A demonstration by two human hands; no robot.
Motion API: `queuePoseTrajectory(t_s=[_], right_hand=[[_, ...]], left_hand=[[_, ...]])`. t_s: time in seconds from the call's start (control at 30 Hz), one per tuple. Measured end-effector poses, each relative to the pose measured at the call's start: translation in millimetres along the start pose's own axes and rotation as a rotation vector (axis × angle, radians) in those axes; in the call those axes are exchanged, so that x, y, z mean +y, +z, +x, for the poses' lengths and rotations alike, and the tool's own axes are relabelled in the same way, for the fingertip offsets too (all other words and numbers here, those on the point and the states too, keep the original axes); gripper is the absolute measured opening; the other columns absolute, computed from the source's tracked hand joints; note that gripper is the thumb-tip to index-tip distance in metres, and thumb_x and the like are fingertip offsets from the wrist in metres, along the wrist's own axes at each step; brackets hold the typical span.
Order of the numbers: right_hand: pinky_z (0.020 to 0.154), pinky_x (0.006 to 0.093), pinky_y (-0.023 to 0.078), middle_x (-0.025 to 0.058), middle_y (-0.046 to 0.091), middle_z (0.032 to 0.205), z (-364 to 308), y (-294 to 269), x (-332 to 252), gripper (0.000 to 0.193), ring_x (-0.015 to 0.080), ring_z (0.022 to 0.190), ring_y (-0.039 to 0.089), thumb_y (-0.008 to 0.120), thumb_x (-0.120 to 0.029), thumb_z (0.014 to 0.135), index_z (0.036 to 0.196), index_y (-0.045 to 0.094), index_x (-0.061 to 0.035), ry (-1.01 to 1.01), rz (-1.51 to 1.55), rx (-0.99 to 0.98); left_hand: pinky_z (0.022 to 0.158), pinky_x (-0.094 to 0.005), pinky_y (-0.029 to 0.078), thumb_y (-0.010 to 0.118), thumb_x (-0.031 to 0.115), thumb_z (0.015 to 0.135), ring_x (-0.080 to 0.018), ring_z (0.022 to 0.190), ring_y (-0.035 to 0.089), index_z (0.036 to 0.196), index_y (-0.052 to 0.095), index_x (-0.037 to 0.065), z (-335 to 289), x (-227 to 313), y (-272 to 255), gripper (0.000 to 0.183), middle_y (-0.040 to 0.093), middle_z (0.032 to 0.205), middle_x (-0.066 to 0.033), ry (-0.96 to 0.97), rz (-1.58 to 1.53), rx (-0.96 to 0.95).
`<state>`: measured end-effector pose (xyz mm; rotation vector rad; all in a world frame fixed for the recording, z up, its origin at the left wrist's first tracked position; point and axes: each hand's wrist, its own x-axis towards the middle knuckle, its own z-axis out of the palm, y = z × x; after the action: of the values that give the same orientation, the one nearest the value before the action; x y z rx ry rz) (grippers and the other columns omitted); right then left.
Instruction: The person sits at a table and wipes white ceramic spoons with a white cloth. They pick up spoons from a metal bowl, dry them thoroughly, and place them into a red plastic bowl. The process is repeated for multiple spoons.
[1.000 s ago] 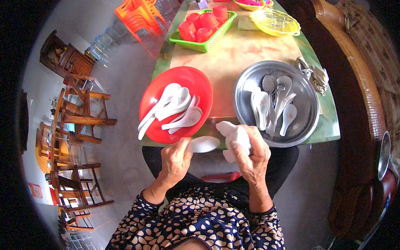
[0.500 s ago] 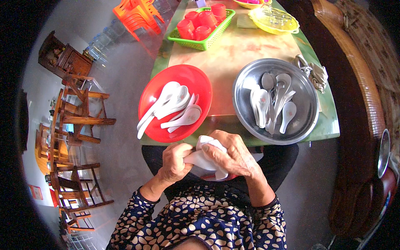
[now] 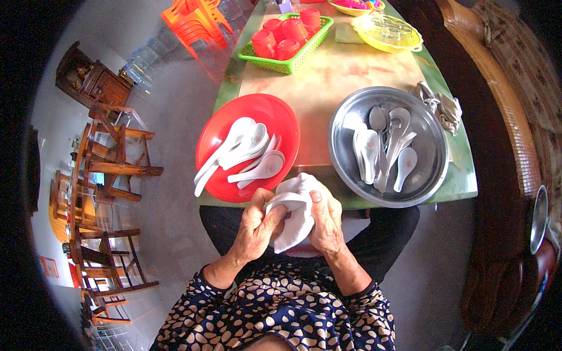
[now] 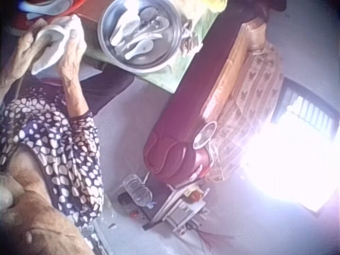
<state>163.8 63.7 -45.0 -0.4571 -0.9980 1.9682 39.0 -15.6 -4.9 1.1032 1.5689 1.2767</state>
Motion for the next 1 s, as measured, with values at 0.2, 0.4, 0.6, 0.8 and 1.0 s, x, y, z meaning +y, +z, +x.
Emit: queuePoseTrajectory(t_s=[0.2, 0.4, 0.6, 0.8, 1.0], right_hand=[[0.089, 0.0290, 0.042, 0.0106, 0.058, 0.115, -7.9, -3.6, 16.7, 0.047, 0.0148, 0.103, 0.053, 0.048, -0.032, 0.097, 0.128, 0.045, 0.0026, -0.055, -0.199, 0.112], [0.080, 0.0262, 0.043, 0.0064, 0.057, 0.097, -12.3, 5.2, 13.0, 0.031, 0.0133, 0.087, 0.053, 0.055, -0.016, 0.092, 0.117, 0.050, 0.0011, -0.155, -0.471, 0.144], [0.076, 0.0277, 0.045, 0.0092, 0.060, 0.092, 13.5, 7.4, -11.2, 0.026, 0.0163, 0.082, 0.057, 0.058, -0.012, 0.086, 0.108, 0.055, 0.0003, -0.325, -0.760, 0.067], [0.071, 0.0293, 0.046, 0.0104, 0.060, 0.089, 22.6, 7.7, -5.0, 0.024, 0.0196, 0.078, 0.058, 0.059, -0.010, 0.085, 0.107, 0.056, -0.0004, -0.347, -0.781, 0.059], [0.067, 0.0267, 0.045, 0.0055, 0.058, 0.080, -5.8, 14.9, 15.2, 0.019, 0.0117, 0.073, 0.053, 0.061, -0.015, 0.086, 0.100, 0.056, -0.0021, -0.056, -0.549, 0.165]], left_hand=[[0.068, -0.0223, 0.043, 0.051, 0.019, 0.097, -0.0063, 0.076, 0.049, 0.095, 0.049, 0.003, 4.2, -14.6, 7.5, 0.016, 0.053, 0.081, -0.0004, 0.019, -0.060, 0.062], [0.052, -0.0169, 0.038, 0.050, 0.020, 0.097, -0.0011, 0.063, 0.044, 0.101, 0.049, 0.005, 5.1, -13.9, 9.5, 0.015, 0.050, 0.077, 0.0019, -0.144, -0.302, 0.035], [0.039, -0.0176, 0.032, 0.048, 0.021, 0.098, -0.0018, 0.047, 0.036, 0.105, 0.046, 0.008, 0.2, -4.9, 12.2, 0.015, 0.045, 0.065, 0.0031, -0.290, -0.233, 0.056], [0.036, -0.0184, 0.029, 0.047, 0.020, 0.098, -0.0017, 0.044, 0.035, 0.103, 0.043, 0.009, -2.6, -9.5, 16.5, 0.013, 0.043, 0.062, 0.0044, -0.342, -0.469, 0.092], [0.038, -0.0182, 0.029, 0.046, 0.016, 0.097, -0.0014, 0.046, 0.036, 0.099, 0.044, 0.009, 3.6, -11.8, 13.5, 0.008, 0.043, 0.063, 0.0045, -0.182, -0.375, 0.127]])
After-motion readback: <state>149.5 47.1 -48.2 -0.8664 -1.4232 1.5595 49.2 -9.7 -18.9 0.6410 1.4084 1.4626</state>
